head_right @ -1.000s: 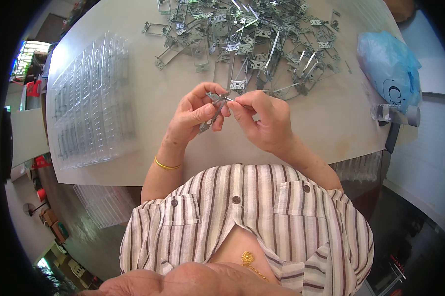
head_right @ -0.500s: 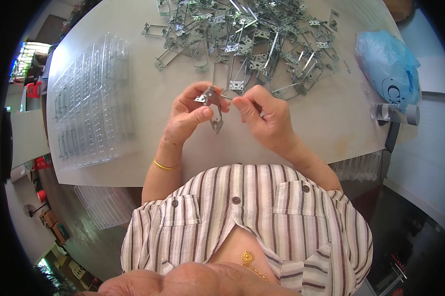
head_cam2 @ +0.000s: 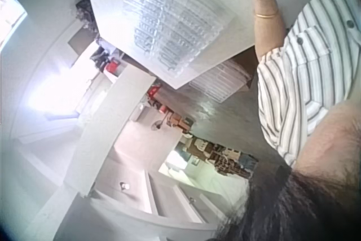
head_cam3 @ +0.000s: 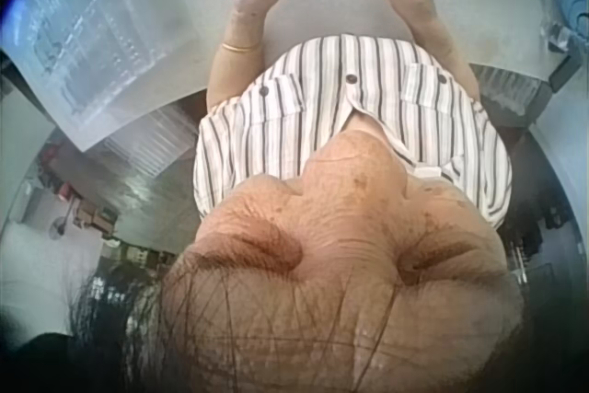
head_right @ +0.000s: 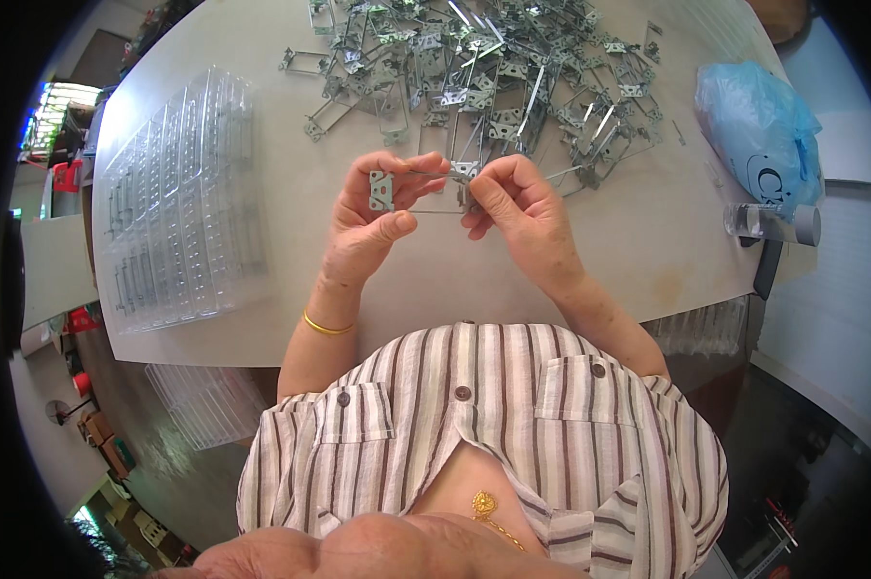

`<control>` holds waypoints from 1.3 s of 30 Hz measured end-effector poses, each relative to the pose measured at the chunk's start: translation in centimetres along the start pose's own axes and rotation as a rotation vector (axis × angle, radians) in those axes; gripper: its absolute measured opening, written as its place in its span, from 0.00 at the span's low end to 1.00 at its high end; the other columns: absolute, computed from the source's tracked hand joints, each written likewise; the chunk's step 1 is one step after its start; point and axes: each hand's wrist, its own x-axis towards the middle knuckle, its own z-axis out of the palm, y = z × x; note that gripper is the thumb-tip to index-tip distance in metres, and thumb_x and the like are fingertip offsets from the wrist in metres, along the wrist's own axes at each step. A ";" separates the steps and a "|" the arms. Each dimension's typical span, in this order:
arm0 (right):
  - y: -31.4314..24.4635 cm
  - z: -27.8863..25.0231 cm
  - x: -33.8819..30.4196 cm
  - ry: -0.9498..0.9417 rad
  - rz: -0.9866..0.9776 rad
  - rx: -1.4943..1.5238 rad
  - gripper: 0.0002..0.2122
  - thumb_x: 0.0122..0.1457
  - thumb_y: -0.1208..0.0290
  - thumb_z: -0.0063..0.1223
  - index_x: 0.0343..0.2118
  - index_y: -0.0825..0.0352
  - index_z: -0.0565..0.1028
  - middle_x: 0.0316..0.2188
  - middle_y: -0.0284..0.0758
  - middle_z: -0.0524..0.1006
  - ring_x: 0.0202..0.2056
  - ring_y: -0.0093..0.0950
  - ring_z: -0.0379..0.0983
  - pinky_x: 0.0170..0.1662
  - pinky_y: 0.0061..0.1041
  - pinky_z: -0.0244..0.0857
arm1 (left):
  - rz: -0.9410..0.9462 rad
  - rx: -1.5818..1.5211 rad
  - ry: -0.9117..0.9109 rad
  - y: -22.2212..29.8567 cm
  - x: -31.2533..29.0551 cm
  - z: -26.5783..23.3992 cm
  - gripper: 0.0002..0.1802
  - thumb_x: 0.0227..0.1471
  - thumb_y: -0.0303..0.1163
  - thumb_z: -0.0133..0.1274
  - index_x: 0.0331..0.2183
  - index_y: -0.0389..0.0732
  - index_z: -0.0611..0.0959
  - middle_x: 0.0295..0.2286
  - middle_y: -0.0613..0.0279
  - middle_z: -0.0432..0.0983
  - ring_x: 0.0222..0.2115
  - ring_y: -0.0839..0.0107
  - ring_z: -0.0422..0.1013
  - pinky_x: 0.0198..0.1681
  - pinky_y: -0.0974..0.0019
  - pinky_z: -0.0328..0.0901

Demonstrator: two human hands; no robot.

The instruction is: The person assembles small metal components and metal pins by hand, then places the assembled parts into a plastic sorting tray.

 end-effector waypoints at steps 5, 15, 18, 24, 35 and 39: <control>-0.5 -1.0 0.1 0.019 -0.194 -0.084 0.04 0.65 0.72 0.52 0.38 0.67 0.71 0.29 0.30 0.74 0.29 0.18 0.73 0.32 0.19 0.70 | -0.015 -0.023 -0.034 0.5 0.4 0.5 0.27 0.54 0.36 0.59 0.52 0.38 0.69 0.51 0.42 0.72 0.55 0.52 0.67 0.60 0.47 0.60; -2.1 -2.1 0.6 -0.252 -0.661 -0.550 0.06 0.56 0.83 0.59 0.34 0.69 0.73 0.31 0.37 0.76 0.34 0.28 0.75 0.34 0.24 0.70 | -0.395 -0.179 -0.111 1.1 -0.1 0.4 0.18 0.65 0.43 0.43 0.36 0.35 0.74 0.35 0.45 0.79 0.32 0.58 0.79 0.35 0.61 0.74; -2.4 -2.1 0.7 -0.283 -0.691 -0.602 0.07 0.54 0.83 0.60 0.34 0.69 0.74 0.31 0.37 0.77 0.34 0.29 0.75 0.34 0.24 0.69 | -0.473 -0.117 -0.153 1.9 0.0 0.6 0.17 0.65 0.41 0.44 0.34 0.36 0.75 0.35 0.45 0.80 0.29 0.60 0.79 0.32 0.62 0.74; -2.5 -1.8 0.8 -0.066 -0.735 -0.686 0.07 0.55 0.82 0.60 0.36 0.68 0.75 0.31 0.33 0.77 0.33 0.23 0.74 0.34 0.21 0.68 | -0.385 -0.138 -0.079 1.1 -0.1 0.1 0.15 0.63 0.40 0.46 0.32 0.38 0.76 0.36 0.43 0.79 0.29 0.65 0.78 0.31 0.66 0.72; -1.4 -0.6 -0.2 0.119 -0.642 -0.675 0.04 0.60 0.79 0.57 0.36 0.68 0.75 0.26 0.32 0.78 0.21 0.17 0.71 0.24 0.17 0.65 | -0.356 -0.132 -0.059 0.9 -0.3 0.4 0.10 0.61 0.33 0.49 0.33 0.36 0.78 0.42 0.41 0.77 0.29 0.70 0.73 0.29 0.68 0.67; -1.3 -0.3 -0.2 0.120 -0.645 -0.688 0.03 0.60 0.79 0.56 0.36 0.68 0.74 0.24 0.32 0.77 0.20 0.18 0.71 0.23 0.18 0.65 | -0.342 -0.104 -0.080 0.7 -0.2 0.1 0.10 0.62 0.33 0.49 0.35 0.36 0.78 0.41 0.43 0.77 0.28 0.71 0.72 0.29 0.69 0.66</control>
